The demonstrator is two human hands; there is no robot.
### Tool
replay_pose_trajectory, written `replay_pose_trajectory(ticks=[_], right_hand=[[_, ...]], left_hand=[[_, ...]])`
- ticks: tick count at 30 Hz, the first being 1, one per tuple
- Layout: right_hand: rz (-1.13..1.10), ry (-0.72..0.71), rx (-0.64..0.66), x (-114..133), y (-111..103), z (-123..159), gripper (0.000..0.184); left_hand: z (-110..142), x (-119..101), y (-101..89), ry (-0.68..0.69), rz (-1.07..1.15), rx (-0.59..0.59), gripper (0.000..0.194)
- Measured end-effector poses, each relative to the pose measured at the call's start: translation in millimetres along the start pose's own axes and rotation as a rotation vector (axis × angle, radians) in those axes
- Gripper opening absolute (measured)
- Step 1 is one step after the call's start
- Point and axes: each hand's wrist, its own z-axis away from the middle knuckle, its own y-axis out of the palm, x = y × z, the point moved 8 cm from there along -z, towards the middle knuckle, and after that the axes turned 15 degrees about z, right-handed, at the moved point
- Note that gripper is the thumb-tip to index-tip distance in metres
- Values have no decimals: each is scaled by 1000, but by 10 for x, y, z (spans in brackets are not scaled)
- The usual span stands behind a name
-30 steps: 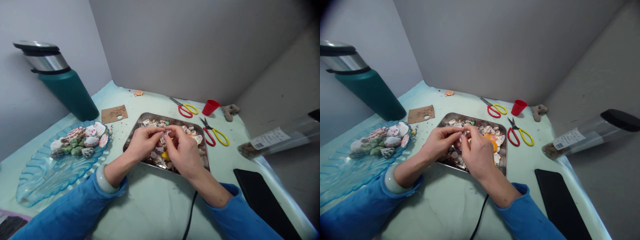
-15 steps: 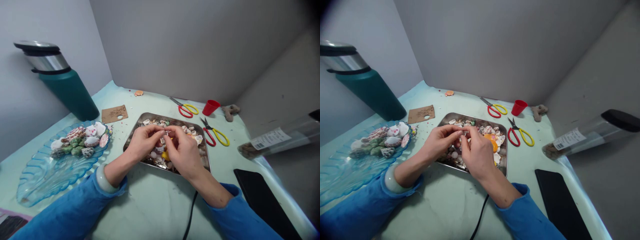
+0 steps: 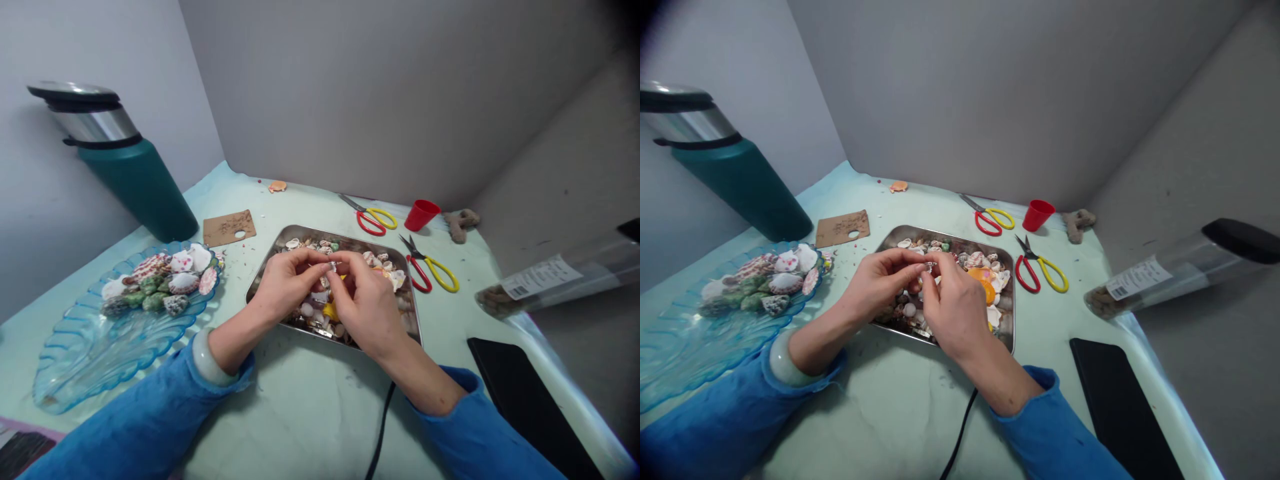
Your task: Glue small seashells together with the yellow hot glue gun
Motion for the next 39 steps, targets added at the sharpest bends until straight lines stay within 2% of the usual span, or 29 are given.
replay_pose_trajectory(ticks=[8,18,29,39], right_hand=[[-5,1,10,-6,5,9,22],[10,53,-34,-37,-23,-14,15],[-6,51,-29,-41,-26,-9,11],[4,89,-44,-70,-54,-11,10]], left_hand=[[6,20,-46,20,-52,-26,17],[16,-8,-9,21,-54,10,16],[1,12,-20,28,10,-9,13],[20,-28,25,48,-3,49,10]])
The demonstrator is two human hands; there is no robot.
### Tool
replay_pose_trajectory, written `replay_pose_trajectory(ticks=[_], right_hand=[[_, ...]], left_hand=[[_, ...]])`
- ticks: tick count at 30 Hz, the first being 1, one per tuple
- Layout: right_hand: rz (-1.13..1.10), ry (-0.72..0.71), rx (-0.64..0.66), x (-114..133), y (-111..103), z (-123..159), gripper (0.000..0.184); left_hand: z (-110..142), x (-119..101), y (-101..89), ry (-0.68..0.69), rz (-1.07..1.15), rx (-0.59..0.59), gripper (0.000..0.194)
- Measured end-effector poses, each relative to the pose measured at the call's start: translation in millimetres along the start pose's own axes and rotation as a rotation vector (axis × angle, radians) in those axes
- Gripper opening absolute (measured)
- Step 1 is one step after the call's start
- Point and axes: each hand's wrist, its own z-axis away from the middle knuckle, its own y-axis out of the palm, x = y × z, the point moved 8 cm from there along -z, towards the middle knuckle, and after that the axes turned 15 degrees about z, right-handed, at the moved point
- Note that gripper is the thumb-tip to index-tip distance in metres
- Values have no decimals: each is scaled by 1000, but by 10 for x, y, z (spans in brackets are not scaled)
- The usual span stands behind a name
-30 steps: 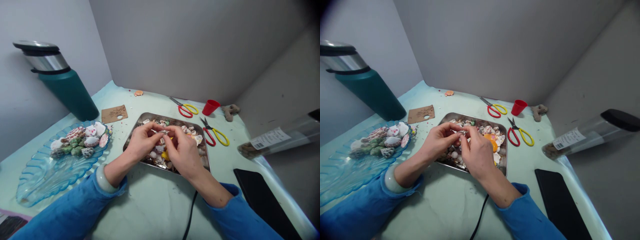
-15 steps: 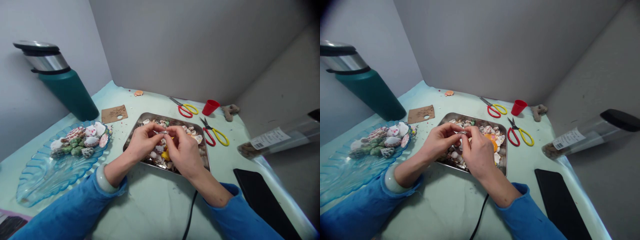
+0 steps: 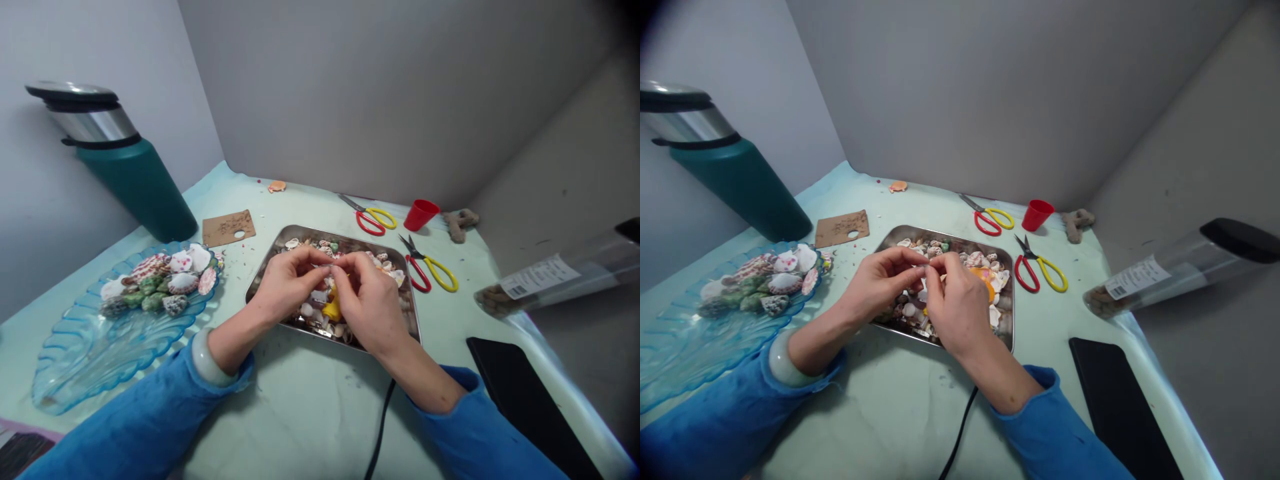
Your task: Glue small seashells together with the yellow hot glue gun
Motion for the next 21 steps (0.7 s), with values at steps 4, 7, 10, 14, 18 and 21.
replay_pose_trajectory(ticks=[4,7,10,14,18,21], right_hand=[[3,9,0,-10,-9,-1,10],[-13,20,6,-19,-2,-3,9],[-29,26,6,-22,1,-5,9],[-33,23,5,-20,-3,0,9],[-27,29,8,-24,-2,8,9],[-24,35,9,-24,-1,7,8]], left_hand=[[-3,-27,9,30,0,12,10],[-4,-28,6,49,-18,19,11],[-2,-34,0,59,-20,12,10],[1,-50,-1,52,-16,-8,7],[3,-53,13,43,-4,-4,6],[4,-37,19,34,15,4,6]])
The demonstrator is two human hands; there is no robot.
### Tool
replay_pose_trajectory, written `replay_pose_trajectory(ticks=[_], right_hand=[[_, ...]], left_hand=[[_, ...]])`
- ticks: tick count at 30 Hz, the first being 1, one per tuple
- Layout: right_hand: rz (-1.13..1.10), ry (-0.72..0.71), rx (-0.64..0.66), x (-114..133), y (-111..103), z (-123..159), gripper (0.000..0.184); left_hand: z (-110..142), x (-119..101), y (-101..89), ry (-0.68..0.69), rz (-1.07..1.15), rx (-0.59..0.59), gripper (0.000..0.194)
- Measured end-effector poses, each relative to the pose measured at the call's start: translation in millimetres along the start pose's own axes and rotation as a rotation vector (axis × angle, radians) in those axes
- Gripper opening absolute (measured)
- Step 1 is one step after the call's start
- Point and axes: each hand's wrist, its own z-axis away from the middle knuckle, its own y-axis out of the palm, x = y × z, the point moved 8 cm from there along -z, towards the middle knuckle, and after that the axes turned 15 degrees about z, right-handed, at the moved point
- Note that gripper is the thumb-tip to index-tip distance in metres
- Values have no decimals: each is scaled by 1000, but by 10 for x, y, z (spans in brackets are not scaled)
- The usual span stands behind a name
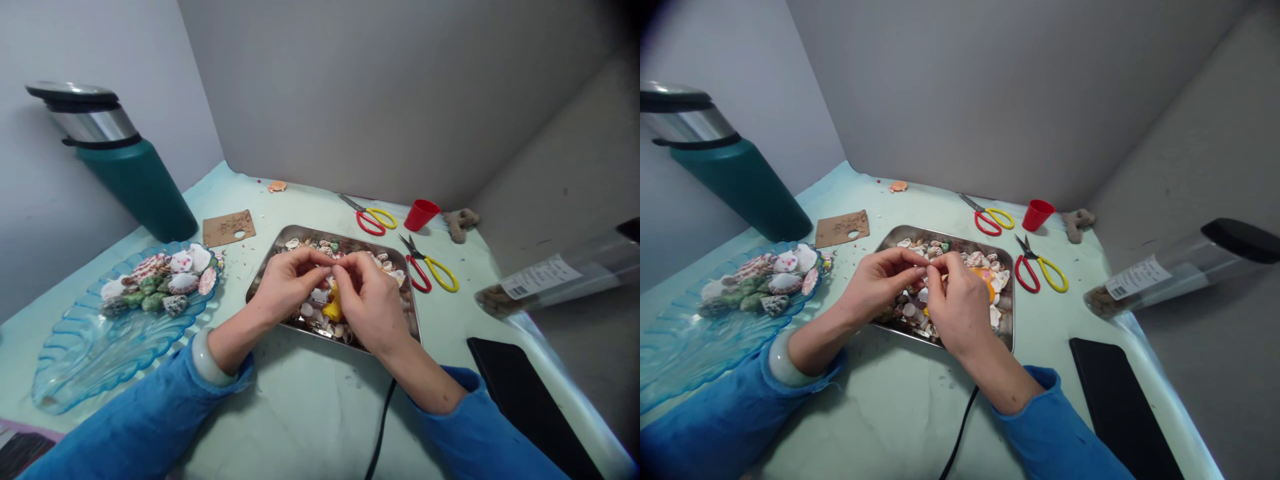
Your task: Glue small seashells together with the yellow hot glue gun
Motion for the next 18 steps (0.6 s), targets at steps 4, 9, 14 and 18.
replay_pose_trajectory(ticks=[4,9,14,18], right_hand=[[-16,13,10,-9,8,-6,8],[-16,19,12,-24,16,-11,7],[-17,33,13,-34,13,-17,7],[-37,43,24,-39,11,-14,7]], left_hand=[[-4,26,0,-2,1,14,9],[-10,40,-2,32,0,36,10],[-14,51,-9,52,-15,45,10],[-16,61,-5,40,-18,51,9]])
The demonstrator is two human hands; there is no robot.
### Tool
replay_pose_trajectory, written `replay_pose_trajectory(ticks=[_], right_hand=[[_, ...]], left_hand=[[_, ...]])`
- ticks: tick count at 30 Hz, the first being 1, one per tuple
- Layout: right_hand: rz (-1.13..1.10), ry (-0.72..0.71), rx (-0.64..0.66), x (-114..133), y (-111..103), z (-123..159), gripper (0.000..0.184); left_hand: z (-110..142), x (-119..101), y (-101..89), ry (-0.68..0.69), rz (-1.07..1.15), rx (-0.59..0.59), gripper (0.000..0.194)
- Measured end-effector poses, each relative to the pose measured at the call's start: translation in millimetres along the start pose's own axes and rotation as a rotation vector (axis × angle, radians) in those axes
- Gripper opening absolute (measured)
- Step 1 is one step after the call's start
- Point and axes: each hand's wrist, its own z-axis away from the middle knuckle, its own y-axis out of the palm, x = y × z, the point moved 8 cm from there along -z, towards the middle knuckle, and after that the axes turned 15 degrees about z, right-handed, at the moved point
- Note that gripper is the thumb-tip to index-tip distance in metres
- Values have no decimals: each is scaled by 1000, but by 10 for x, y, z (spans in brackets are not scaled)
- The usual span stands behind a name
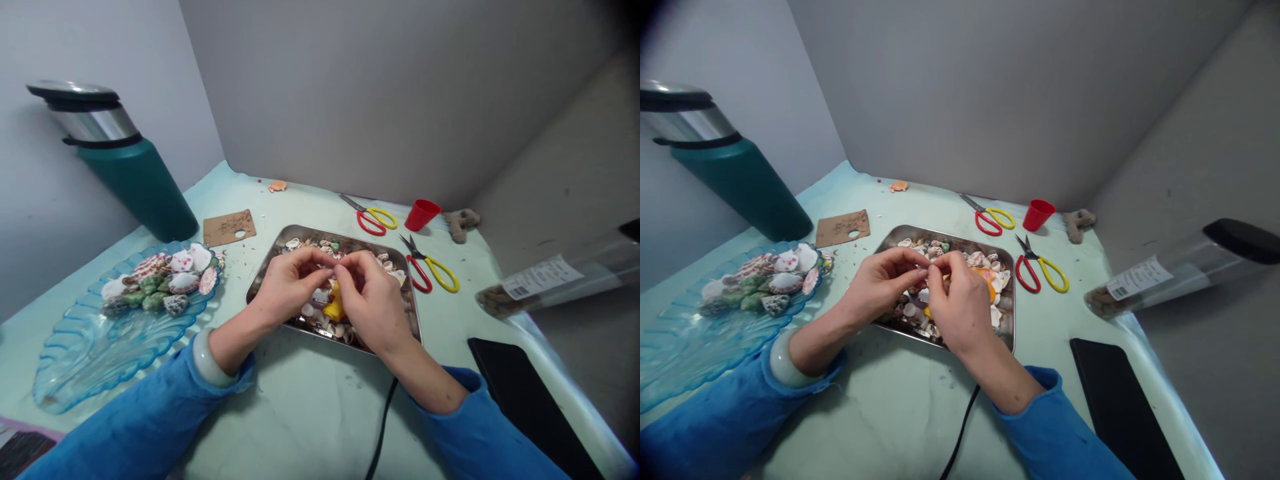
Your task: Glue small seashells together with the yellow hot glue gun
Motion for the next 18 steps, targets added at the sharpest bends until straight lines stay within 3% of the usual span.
replay_pose_trajectory(ticks=[18], right_hand=[[-13,1,6,4,21,1,6]], left_hand=[[2,36,-18,-4,-26,5,12]])
